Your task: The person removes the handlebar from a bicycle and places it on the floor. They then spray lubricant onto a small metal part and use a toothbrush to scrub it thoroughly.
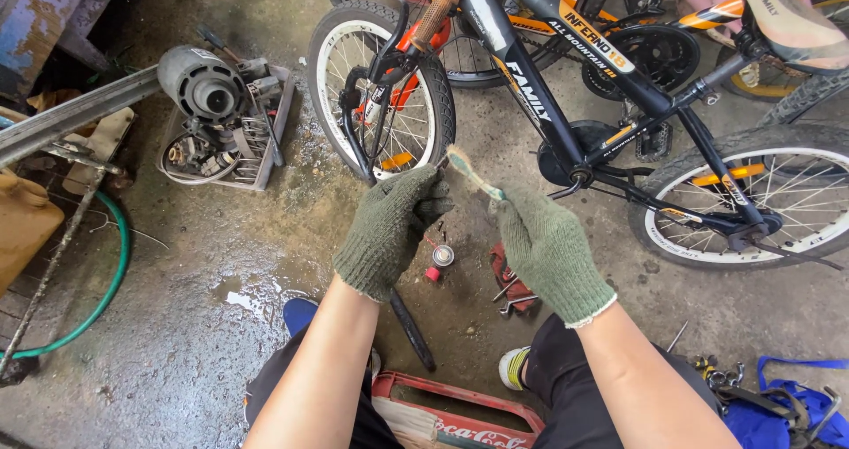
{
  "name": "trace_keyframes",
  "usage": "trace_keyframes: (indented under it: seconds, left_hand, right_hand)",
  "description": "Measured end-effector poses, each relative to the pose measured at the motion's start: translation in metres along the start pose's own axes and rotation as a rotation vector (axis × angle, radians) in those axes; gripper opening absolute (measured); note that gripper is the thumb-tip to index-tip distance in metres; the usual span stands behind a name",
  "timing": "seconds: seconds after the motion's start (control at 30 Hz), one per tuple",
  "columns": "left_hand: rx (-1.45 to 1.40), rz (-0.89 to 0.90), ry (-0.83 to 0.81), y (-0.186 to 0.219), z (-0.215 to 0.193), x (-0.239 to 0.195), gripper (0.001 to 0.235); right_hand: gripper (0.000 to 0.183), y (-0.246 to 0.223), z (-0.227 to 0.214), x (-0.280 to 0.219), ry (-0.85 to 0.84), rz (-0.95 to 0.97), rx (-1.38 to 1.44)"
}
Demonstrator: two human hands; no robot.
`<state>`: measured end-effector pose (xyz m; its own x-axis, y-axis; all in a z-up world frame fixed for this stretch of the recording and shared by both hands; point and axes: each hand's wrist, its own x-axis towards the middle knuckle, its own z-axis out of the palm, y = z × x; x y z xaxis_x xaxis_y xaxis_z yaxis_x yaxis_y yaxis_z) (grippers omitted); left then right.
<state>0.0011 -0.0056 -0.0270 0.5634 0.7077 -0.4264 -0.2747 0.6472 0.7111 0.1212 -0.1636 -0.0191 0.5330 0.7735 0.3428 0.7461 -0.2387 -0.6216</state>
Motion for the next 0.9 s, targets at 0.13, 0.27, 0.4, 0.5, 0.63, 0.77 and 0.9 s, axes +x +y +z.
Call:
trace_keyframes:
  seconds: [0.13, 0.27, 0.4, 0.5, 0.63, 0.77, 0.9]
  left_hand:
    - [-0.077, -0.120, 0.059, 0.006, 0.002, -0.005, 0.026]
    - [-0.078, -0.145, 0.065, 0.003, -0.001, 0.000, 0.023]
    - [-0.054, -0.104, 0.069, 0.005, 0.001, -0.002, 0.025]
    - [-0.049, -0.072, 0.064, 0.004, 0.001, -0.003, 0.026]
    - [-0.016, -0.051, 0.040, -0.003, -0.002, 0.004, 0.024]
    - [-0.007, -0.016, 0.046, -0.003, -0.005, 0.002, 0.023]
    - [0.010, -0.012, 0.012, -0.002, -0.006, 0.001, 0.023]
  right_hand:
    - [0.023, 0.000, 0.003, -0.001, -0.070, -0.067, -0.009]
    - [0.026, 0.005, 0.005, 0.000, -0.008, 0.030, -0.032]
    - [0.025, 0.003, 0.002, 0.001, -0.009, 0.011, 0.011]
    - [0.024, -0.002, 0.004, 0.002, -0.049, 0.009, -0.001]
    - [0.024, -0.004, 0.001, 0.006, 0.001, 0.038, -0.072]
    - [0.025, -0.007, -0.003, 0.004, 0.003, 0.059, 0.054]
    - [0.023, -0.012, 0.001, 0.004, -0.057, 0.046, -0.056]
